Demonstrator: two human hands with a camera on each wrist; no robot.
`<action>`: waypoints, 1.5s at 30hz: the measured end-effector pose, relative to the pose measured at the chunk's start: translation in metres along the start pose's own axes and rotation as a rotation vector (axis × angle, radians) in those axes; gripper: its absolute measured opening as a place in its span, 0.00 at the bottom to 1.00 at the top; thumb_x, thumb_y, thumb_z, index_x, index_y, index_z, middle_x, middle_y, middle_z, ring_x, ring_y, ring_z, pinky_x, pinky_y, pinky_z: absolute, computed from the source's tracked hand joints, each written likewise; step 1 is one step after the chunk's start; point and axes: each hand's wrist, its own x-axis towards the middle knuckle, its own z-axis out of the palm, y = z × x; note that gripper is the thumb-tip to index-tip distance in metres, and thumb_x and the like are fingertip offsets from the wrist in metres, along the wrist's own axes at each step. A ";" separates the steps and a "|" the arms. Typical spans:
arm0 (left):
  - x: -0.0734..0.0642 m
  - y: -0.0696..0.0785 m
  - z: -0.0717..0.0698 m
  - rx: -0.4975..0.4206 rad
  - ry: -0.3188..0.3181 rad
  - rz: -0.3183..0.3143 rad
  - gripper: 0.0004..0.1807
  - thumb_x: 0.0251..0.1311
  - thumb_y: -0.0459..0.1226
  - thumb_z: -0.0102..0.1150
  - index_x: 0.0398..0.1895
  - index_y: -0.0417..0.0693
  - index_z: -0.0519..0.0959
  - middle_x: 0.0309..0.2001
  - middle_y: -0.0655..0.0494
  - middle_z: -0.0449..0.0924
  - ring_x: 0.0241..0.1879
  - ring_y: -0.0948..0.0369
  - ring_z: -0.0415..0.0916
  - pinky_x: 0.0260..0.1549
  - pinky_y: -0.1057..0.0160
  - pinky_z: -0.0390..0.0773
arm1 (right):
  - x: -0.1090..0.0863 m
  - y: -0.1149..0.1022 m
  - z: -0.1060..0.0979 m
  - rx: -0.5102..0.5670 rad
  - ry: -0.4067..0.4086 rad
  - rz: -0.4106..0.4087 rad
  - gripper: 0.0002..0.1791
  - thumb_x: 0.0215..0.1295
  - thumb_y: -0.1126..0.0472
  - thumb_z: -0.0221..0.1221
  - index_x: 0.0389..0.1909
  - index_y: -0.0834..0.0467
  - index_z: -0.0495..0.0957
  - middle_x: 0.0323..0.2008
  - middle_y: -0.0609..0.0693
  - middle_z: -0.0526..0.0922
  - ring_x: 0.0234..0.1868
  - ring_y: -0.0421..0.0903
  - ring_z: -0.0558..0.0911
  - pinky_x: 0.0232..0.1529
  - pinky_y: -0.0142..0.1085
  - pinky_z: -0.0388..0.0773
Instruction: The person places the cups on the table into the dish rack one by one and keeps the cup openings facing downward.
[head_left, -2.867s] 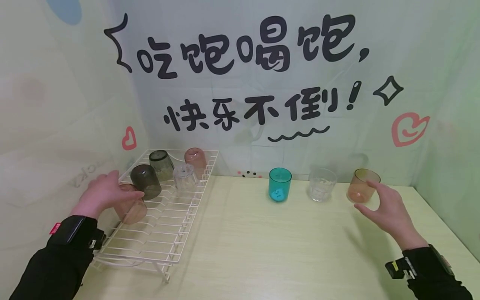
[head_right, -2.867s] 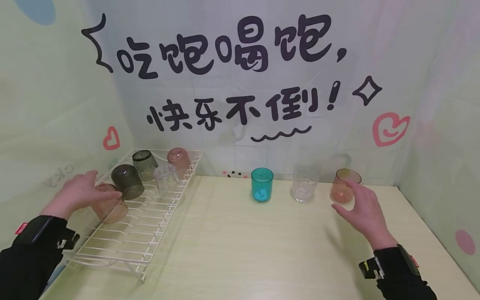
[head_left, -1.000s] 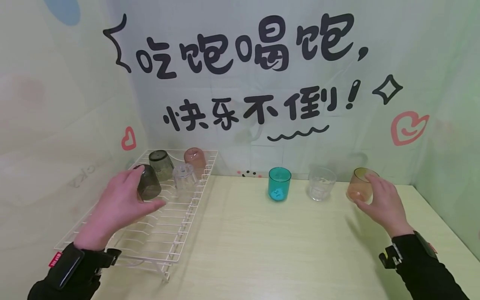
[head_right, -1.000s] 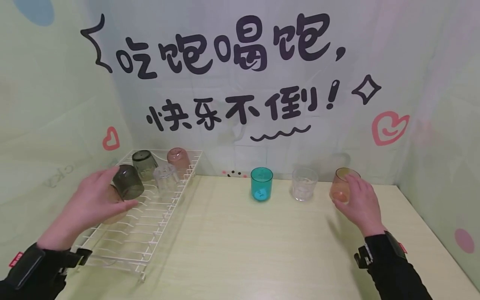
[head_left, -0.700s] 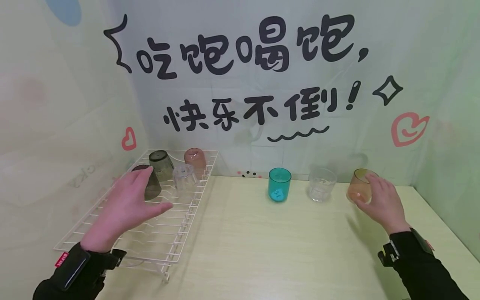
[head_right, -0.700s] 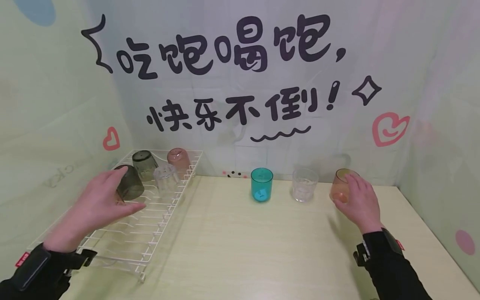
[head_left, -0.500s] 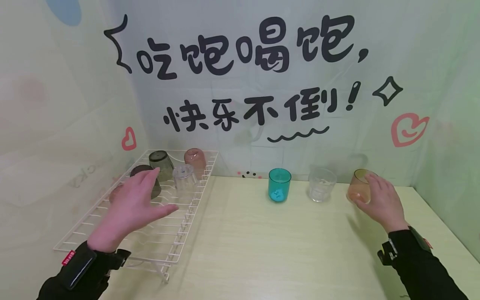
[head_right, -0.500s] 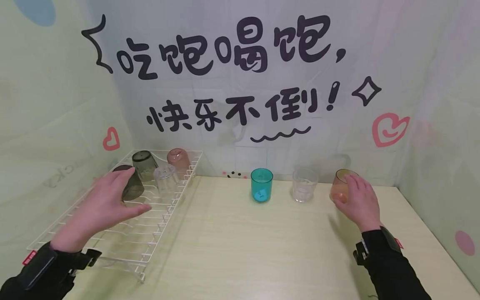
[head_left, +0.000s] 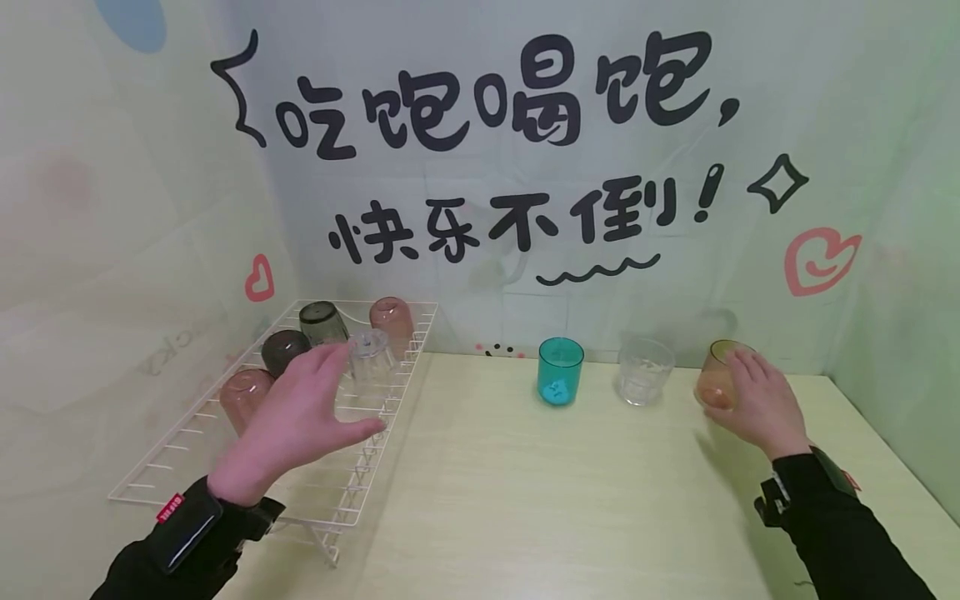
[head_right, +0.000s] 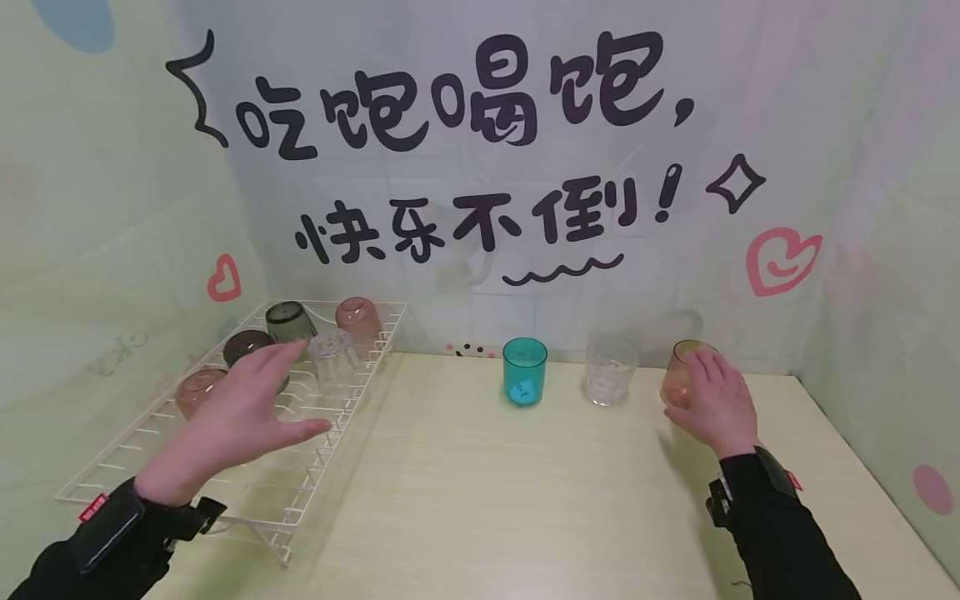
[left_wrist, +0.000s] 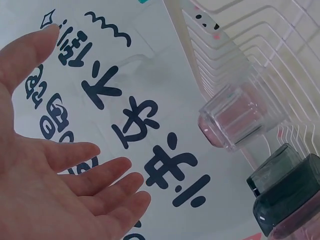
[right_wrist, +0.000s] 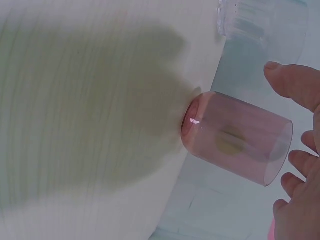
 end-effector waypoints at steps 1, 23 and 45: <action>0.000 0.002 0.001 -0.003 0.002 0.007 0.58 0.36 0.68 0.58 0.66 0.43 0.54 0.61 0.40 0.59 0.59 0.43 0.57 0.52 0.43 0.62 | 0.000 0.000 0.000 -0.003 -0.003 0.000 0.47 0.41 0.50 0.66 0.58 0.71 0.57 0.58 0.69 0.59 0.59 0.65 0.56 0.58 0.57 0.50; -0.003 0.030 0.011 -0.030 -0.017 0.105 0.55 0.36 0.66 0.61 0.66 0.48 0.54 0.62 0.47 0.58 0.60 0.48 0.56 0.56 0.48 0.60 | 0.013 0.003 0.009 -0.038 -0.066 0.006 0.43 0.43 0.56 0.65 0.58 0.71 0.57 0.55 0.71 0.63 0.59 0.65 0.58 0.60 0.54 0.53; 0.007 0.045 0.020 -0.046 -0.014 0.160 0.55 0.35 0.65 0.62 0.65 0.47 0.55 0.61 0.47 0.60 0.60 0.50 0.56 0.56 0.50 0.59 | 0.004 -0.007 0.008 -0.116 0.103 0.039 0.08 0.49 0.71 0.53 0.32 0.61 0.71 0.13 0.49 0.62 0.13 0.50 0.62 0.14 0.45 0.60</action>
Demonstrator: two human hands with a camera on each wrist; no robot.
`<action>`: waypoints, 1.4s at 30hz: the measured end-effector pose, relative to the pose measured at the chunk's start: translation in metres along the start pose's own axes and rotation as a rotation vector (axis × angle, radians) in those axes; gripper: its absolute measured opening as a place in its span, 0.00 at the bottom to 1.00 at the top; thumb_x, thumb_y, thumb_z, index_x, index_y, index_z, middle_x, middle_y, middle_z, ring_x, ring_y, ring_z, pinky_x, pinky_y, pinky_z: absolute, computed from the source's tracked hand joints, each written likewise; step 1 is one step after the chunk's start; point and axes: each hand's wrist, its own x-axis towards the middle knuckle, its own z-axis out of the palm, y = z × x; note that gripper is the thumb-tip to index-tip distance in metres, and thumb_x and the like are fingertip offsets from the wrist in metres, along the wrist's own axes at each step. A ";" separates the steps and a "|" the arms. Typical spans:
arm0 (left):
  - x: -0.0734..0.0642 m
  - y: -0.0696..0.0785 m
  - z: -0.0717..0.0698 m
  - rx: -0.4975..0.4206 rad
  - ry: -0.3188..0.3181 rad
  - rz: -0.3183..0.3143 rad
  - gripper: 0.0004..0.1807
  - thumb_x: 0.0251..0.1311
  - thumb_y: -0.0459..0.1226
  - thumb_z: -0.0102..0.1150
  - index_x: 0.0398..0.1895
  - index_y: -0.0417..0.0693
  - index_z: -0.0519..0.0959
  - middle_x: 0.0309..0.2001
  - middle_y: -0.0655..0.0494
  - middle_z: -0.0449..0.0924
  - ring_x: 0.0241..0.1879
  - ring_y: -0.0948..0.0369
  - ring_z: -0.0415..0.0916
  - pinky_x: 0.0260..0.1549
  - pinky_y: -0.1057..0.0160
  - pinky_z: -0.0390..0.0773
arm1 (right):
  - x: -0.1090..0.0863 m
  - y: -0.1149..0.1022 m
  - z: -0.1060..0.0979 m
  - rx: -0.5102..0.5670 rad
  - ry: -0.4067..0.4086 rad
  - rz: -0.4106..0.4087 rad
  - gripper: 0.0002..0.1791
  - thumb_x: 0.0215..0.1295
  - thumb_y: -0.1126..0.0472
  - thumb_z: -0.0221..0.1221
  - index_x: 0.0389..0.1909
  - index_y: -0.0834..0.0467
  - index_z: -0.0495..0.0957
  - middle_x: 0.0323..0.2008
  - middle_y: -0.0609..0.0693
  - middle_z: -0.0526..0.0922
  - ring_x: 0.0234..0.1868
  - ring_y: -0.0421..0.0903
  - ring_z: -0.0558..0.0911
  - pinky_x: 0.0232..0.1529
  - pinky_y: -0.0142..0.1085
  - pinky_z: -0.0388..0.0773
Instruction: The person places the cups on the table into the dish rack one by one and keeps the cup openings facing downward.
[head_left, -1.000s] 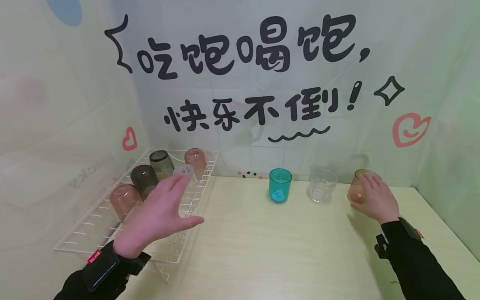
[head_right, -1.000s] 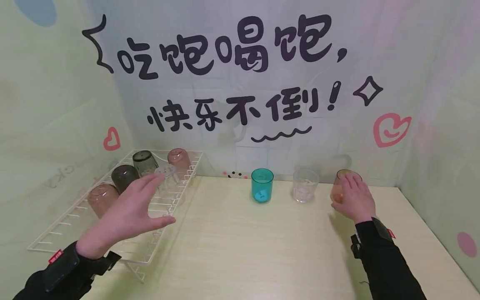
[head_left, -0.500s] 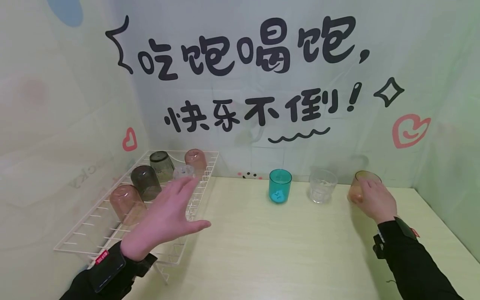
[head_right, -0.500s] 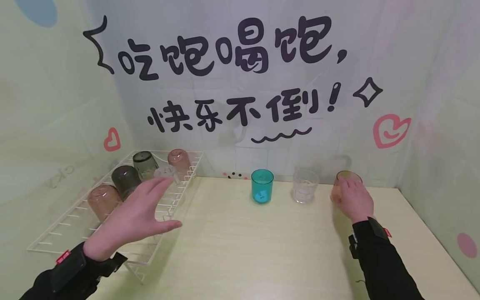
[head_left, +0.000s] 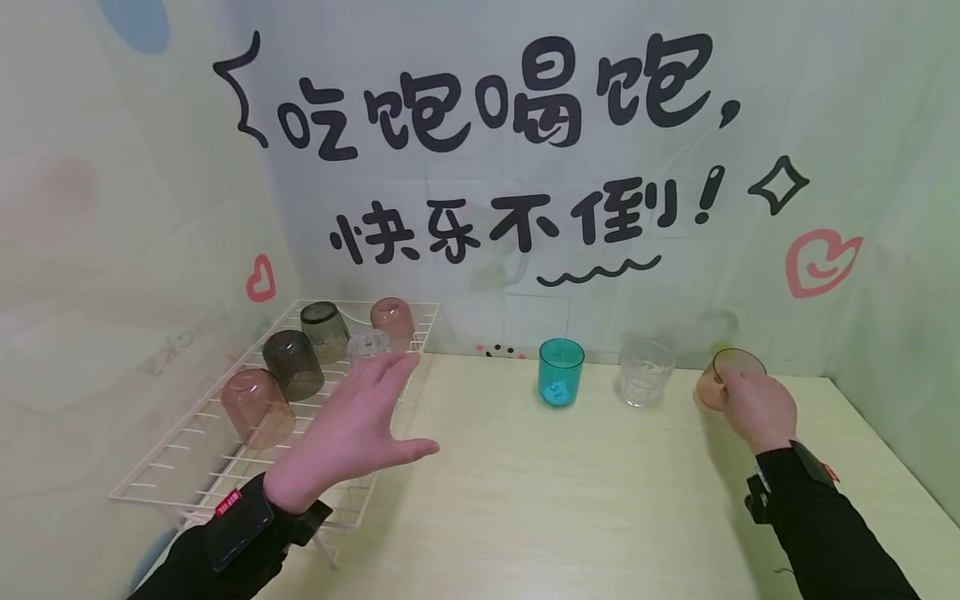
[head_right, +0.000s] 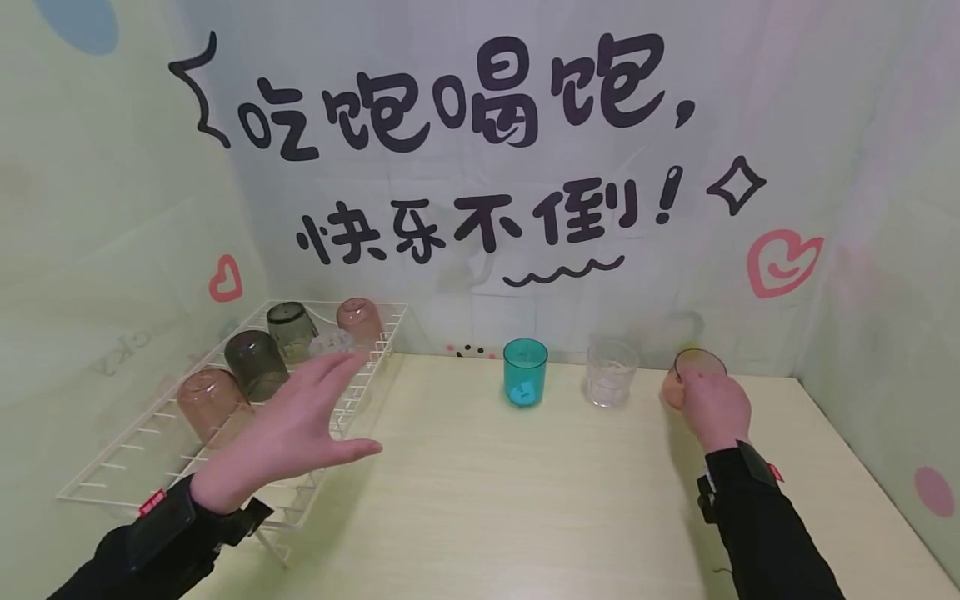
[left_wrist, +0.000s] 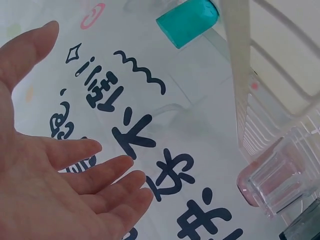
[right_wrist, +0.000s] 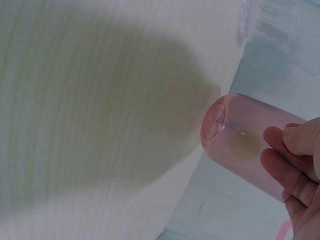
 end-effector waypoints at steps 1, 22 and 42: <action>0.001 0.001 0.001 0.001 -0.002 0.003 0.55 0.35 0.65 0.61 0.65 0.47 0.55 0.61 0.47 0.60 0.60 0.50 0.56 0.57 0.50 0.59 | -0.001 0.000 0.000 0.000 0.005 -0.003 0.07 0.50 0.71 0.52 0.31 0.60 0.70 0.12 0.48 0.60 0.13 0.49 0.60 0.14 0.44 0.59; 0.020 0.019 0.012 -0.006 -0.003 0.066 0.54 0.34 0.64 0.63 0.64 0.48 0.57 0.59 0.51 0.62 0.59 0.54 0.58 0.55 0.53 0.61 | -0.013 -0.017 -0.019 0.038 -0.028 -0.054 0.07 0.50 0.70 0.56 0.31 0.61 0.76 0.21 0.53 0.76 0.19 0.53 0.72 0.22 0.46 0.69; 0.031 0.032 0.014 -0.065 -0.005 0.090 0.54 0.35 0.65 0.62 0.66 0.52 0.55 0.60 0.53 0.61 0.59 0.55 0.57 0.56 0.52 0.59 | -0.019 -0.068 -0.049 0.121 0.113 -0.211 0.11 0.45 0.69 0.60 0.32 0.56 0.76 0.25 0.47 0.79 0.26 0.50 0.76 0.28 0.43 0.72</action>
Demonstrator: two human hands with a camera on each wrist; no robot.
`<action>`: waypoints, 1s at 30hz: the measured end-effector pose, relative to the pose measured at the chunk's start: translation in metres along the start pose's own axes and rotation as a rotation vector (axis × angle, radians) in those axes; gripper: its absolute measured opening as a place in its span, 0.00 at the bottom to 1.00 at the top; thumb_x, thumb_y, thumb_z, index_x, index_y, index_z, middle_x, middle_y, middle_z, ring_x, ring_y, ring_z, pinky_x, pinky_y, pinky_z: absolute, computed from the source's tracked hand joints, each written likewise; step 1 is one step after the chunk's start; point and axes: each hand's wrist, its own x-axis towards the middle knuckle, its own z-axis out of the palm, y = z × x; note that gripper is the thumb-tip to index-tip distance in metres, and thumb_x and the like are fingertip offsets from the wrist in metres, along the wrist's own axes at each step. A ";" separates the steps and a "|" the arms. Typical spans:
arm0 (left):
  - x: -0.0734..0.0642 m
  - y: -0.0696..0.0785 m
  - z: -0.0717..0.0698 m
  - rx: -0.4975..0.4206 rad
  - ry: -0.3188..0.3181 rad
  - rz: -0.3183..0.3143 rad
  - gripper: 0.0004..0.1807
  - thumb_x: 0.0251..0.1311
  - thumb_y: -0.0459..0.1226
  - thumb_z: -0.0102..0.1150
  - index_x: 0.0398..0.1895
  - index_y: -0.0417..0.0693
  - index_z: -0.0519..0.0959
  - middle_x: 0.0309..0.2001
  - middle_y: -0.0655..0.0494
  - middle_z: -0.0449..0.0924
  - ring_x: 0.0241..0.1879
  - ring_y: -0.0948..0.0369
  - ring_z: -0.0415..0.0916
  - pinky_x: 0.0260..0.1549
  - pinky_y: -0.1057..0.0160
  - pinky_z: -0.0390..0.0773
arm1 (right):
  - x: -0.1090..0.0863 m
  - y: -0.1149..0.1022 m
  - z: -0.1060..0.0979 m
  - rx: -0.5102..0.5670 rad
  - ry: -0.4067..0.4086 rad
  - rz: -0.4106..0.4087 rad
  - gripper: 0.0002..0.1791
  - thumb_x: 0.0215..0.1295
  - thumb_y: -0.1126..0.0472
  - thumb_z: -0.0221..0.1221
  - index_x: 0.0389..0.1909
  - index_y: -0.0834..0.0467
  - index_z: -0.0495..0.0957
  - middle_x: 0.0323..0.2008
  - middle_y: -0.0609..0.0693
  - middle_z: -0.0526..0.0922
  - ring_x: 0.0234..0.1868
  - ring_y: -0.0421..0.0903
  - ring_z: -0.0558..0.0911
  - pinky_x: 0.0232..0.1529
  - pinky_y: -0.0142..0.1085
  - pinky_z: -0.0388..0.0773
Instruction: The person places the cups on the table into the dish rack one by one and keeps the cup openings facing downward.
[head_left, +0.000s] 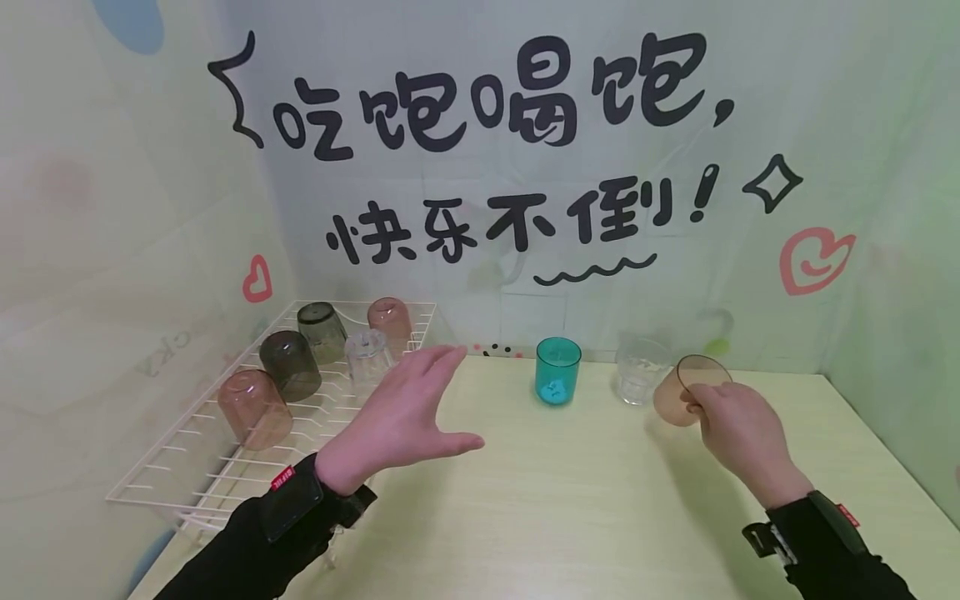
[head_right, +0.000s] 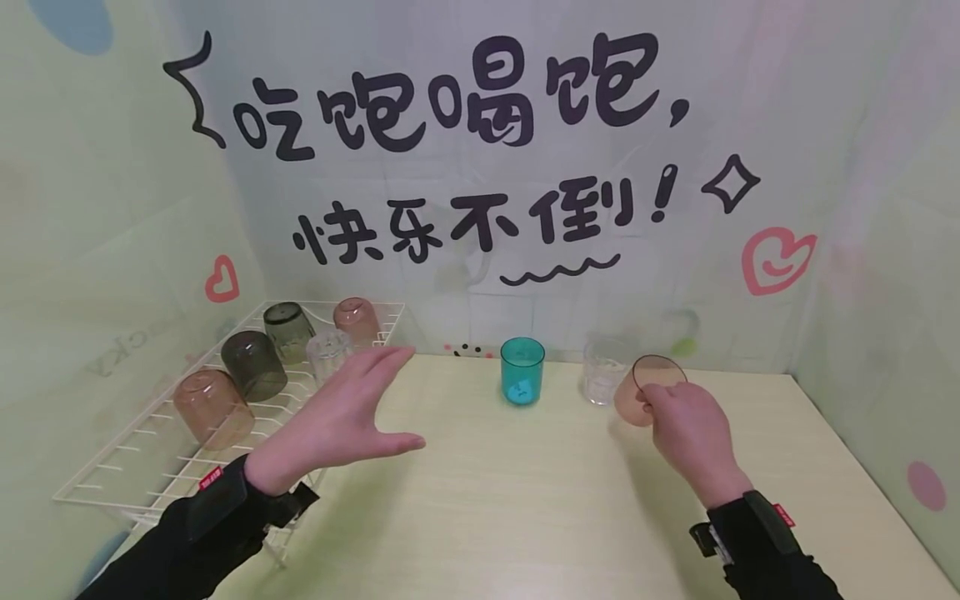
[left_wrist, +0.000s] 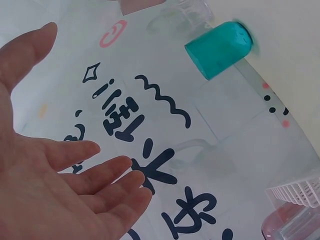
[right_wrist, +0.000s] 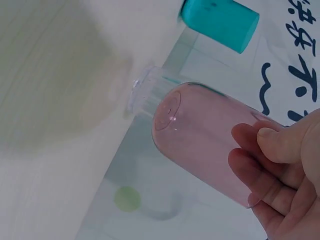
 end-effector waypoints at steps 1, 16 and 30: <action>0.000 0.000 0.000 0.000 0.000 0.002 0.54 0.35 0.65 0.62 0.66 0.52 0.55 0.60 0.53 0.61 0.59 0.55 0.57 0.56 0.52 0.59 | 0.002 -0.002 -0.001 0.003 0.013 -0.015 0.11 0.45 0.69 0.61 0.32 0.55 0.76 0.25 0.46 0.79 0.26 0.49 0.75 0.29 0.42 0.72; 0.003 0.006 0.000 0.004 0.004 -0.006 0.54 0.34 0.65 0.62 0.67 0.58 0.53 0.61 0.54 0.60 0.59 0.56 0.57 0.54 0.52 0.62 | 0.020 -0.039 -0.018 0.115 0.140 -0.186 0.16 0.43 0.69 0.63 0.34 0.53 0.75 0.27 0.41 0.78 0.28 0.42 0.74 0.32 0.38 0.71; 0.008 0.015 0.000 -0.030 0.057 0.032 0.55 0.36 0.66 0.60 0.67 0.51 0.53 0.63 0.54 0.58 0.61 0.57 0.55 0.57 0.55 0.59 | 0.036 -0.070 -0.031 0.253 0.162 -0.204 0.15 0.45 0.70 0.63 0.35 0.54 0.76 0.32 0.41 0.77 0.35 0.40 0.75 0.42 0.31 0.67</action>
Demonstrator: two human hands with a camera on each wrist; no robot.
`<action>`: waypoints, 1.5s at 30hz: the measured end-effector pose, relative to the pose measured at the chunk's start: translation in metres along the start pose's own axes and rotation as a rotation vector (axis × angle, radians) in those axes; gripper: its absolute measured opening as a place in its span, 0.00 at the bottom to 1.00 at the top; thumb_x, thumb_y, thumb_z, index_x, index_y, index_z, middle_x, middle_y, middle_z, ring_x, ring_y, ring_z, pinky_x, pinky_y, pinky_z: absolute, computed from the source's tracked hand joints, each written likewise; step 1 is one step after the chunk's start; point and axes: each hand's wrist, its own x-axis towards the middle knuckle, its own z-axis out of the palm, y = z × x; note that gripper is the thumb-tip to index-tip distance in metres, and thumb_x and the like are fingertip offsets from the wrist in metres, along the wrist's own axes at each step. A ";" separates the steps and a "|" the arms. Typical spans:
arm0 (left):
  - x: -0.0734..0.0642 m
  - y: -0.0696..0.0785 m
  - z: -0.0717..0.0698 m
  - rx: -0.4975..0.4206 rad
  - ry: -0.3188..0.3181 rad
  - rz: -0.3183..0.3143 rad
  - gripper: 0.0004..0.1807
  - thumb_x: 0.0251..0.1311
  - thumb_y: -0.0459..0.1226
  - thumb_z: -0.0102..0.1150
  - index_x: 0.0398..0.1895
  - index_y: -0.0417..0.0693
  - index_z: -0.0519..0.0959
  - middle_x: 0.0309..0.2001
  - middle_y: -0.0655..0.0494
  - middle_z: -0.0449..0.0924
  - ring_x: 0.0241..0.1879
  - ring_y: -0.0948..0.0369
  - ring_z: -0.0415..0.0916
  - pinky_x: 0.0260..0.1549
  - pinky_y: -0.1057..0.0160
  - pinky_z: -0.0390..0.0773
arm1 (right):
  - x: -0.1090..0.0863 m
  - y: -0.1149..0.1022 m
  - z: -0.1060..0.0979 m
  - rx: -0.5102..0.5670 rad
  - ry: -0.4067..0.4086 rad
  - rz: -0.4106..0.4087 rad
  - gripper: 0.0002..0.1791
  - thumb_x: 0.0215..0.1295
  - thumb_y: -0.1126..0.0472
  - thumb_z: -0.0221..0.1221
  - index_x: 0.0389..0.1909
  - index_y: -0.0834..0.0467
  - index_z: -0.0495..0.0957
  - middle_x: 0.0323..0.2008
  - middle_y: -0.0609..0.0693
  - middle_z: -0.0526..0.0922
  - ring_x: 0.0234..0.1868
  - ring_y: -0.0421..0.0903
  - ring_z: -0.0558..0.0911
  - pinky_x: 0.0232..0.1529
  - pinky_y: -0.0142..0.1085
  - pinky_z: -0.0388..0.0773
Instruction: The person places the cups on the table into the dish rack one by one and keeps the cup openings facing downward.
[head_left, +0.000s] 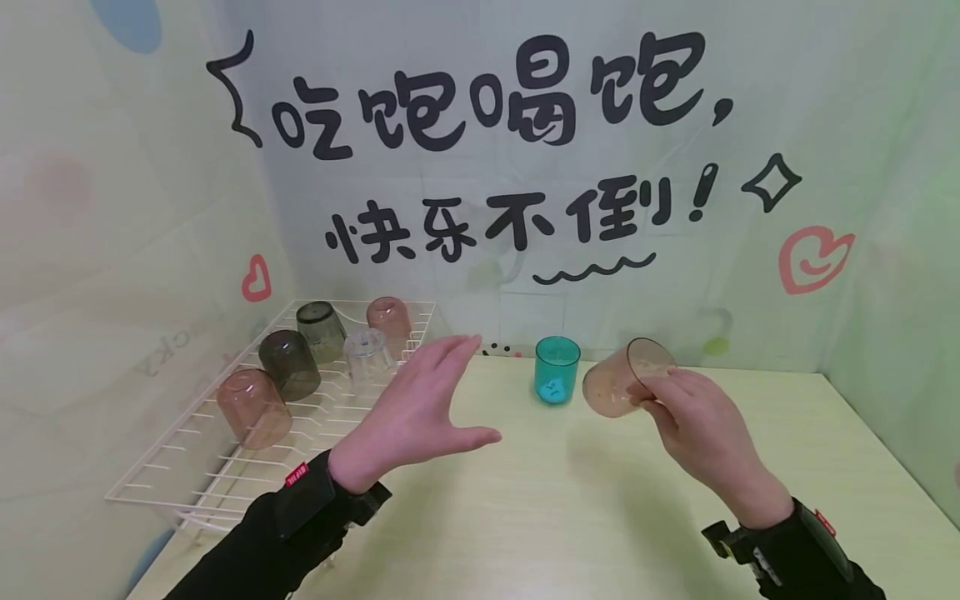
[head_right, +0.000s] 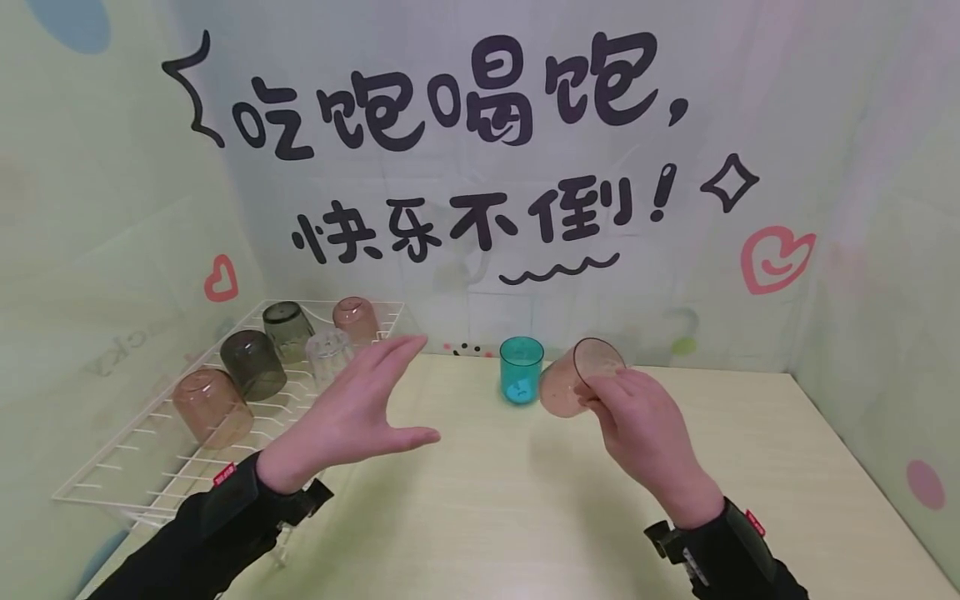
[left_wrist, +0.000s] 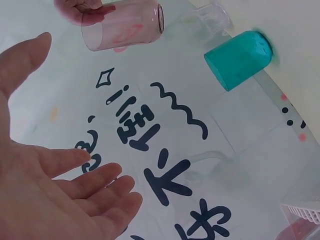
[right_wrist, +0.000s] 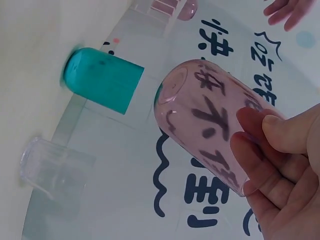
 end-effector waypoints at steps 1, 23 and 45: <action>0.000 0.001 0.000 -0.005 0.005 0.006 0.55 0.36 0.66 0.60 0.67 0.51 0.53 0.63 0.54 0.58 0.61 0.57 0.55 0.57 0.55 0.59 | 0.001 -0.002 0.000 0.007 -0.004 0.007 0.15 0.45 0.70 0.63 0.35 0.54 0.76 0.33 0.41 0.77 0.36 0.40 0.75 0.43 0.31 0.67; 0.006 0.011 0.000 -0.094 0.090 0.076 0.54 0.38 0.66 0.58 0.68 0.53 0.51 0.65 0.56 0.55 0.64 0.60 0.51 0.59 0.58 0.55 | 0.023 -0.035 0.001 0.206 0.161 0.020 0.17 0.45 0.73 0.62 0.37 0.53 0.77 0.35 0.40 0.79 0.39 0.39 0.75 0.46 0.33 0.66; 0.015 0.024 -0.002 -0.242 0.142 0.085 0.54 0.38 0.65 0.60 0.68 0.58 0.49 0.65 0.61 0.53 0.63 0.64 0.49 0.59 0.60 0.56 | 0.047 -0.082 -0.019 0.546 0.232 0.159 0.13 0.50 0.78 0.56 0.36 0.62 0.77 0.34 0.52 0.80 0.40 0.46 0.76 0.50 0.36 0.68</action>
